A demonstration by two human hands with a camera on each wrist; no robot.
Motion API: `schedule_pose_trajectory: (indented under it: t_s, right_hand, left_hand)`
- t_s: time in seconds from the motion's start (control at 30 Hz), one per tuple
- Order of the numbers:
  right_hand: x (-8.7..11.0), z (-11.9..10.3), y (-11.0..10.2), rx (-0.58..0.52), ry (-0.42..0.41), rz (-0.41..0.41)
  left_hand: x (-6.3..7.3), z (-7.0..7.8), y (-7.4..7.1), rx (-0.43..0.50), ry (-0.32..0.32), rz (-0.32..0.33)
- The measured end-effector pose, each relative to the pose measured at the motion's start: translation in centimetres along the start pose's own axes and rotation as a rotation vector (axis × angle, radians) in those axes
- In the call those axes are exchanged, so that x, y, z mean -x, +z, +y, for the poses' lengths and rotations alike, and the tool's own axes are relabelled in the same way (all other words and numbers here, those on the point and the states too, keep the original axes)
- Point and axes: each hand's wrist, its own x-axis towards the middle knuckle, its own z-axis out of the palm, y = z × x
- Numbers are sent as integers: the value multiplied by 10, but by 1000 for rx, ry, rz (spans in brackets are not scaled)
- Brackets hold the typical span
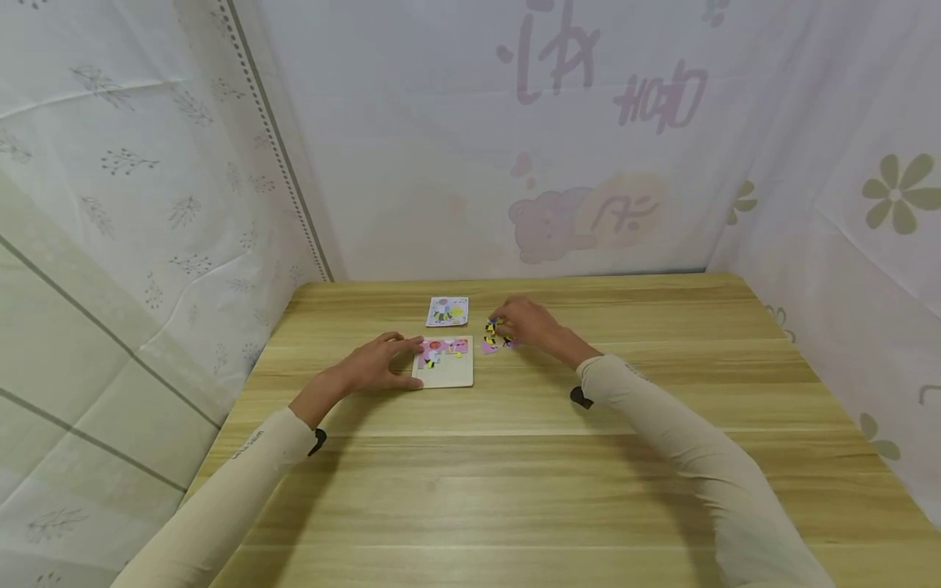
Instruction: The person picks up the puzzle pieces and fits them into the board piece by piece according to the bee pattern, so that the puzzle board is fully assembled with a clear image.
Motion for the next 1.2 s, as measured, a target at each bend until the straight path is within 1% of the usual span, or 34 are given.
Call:
schedule_pose_trajectory:
  t_s: [0.13, 0.37, 0.53, 0.67, 0.87, 1.2]
  right_hand:
    - [-2, -9, 2, 7, -4, -9]
    - [-6, -24, 4, 55, -3, -24]
    - [-8, -34, 5, 42, -21, -38]
    - [-9, -39, 8, 27, -50, -33]
    - [-10, -45, 15, 11, -68, -30]
    - [-10, -56, 21, -6, -57, -46]
  left_hand:
    - [1, 0, -1, 0, -4, -1]
    - [0, -1, 0, -15, -13, -8]
    - [-1, -2, 1, -16, -15, -3]
    - [-2, -1, 0, -9, -16, -4]
    - [-2, -1, 1, -2, -29, -7]
    - [-2, -1, 1, -3, -32, -9]
